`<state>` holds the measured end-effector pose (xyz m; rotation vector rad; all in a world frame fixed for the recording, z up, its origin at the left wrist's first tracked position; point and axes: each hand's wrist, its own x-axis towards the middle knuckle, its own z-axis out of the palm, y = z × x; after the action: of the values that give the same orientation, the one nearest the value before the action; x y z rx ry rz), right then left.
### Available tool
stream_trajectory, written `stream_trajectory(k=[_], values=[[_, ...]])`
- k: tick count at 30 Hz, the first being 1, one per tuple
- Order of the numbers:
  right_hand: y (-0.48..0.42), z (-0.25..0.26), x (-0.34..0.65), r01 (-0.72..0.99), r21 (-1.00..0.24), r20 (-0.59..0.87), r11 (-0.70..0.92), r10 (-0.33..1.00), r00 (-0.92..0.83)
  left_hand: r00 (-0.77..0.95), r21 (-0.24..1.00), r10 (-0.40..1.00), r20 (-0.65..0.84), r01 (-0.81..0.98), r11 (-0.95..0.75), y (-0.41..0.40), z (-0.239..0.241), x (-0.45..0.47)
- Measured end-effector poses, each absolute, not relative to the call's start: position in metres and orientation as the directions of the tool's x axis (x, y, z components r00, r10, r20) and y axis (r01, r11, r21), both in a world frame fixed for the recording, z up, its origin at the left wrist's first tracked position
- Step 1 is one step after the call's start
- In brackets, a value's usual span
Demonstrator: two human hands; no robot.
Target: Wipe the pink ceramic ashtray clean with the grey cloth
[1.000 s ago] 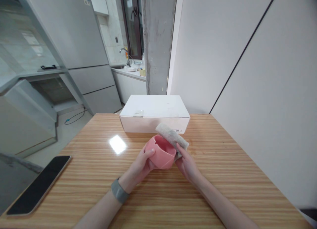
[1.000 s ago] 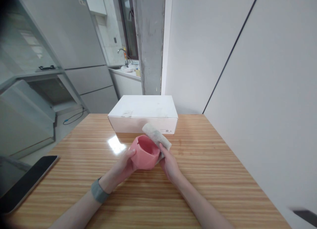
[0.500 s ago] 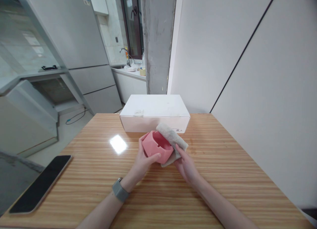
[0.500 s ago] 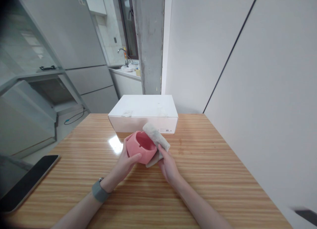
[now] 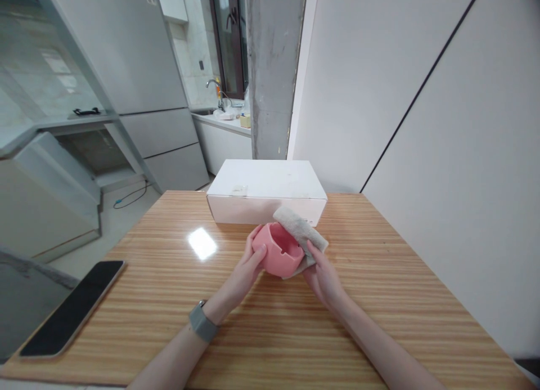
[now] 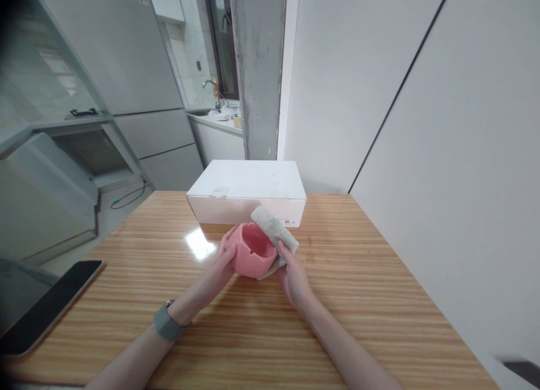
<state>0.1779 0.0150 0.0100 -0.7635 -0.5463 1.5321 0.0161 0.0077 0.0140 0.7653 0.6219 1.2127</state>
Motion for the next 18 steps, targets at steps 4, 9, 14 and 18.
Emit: stream_trajectory(k=[4,9,14,18], values=[[0.0151,0.0132,0.1791,-0.671,-0.732,-0.129,-0.112,0.991,-0.025,0.340,0.784,0.940,-0.007,-0.582,0.217,0.0054,0.0162,0.0107],[0.0159,0.0168,0.1807,-0.662,-0.742,-0.115,-0.102,0.993,-0.023,0.386,0.802,0.923,0.004,-0.553,0.227,0.0050,0.0163,0.0085],[0.0174,0.0149,0.1820,-0.675,-0.732,-0.096,-0.086,0.995,-0.023,0.303,0.816,0.951,0.052,-0.562,0.134,0.0065,0.0170,0.0106],[0.0185,0.0137,0.1824,-0.687,-0.722,-0.085,-0.083,0.996,-0.031,0.227,0.833,0.969,0.094,-0.552,0.048,0.0095,0.0173,0.0118]])
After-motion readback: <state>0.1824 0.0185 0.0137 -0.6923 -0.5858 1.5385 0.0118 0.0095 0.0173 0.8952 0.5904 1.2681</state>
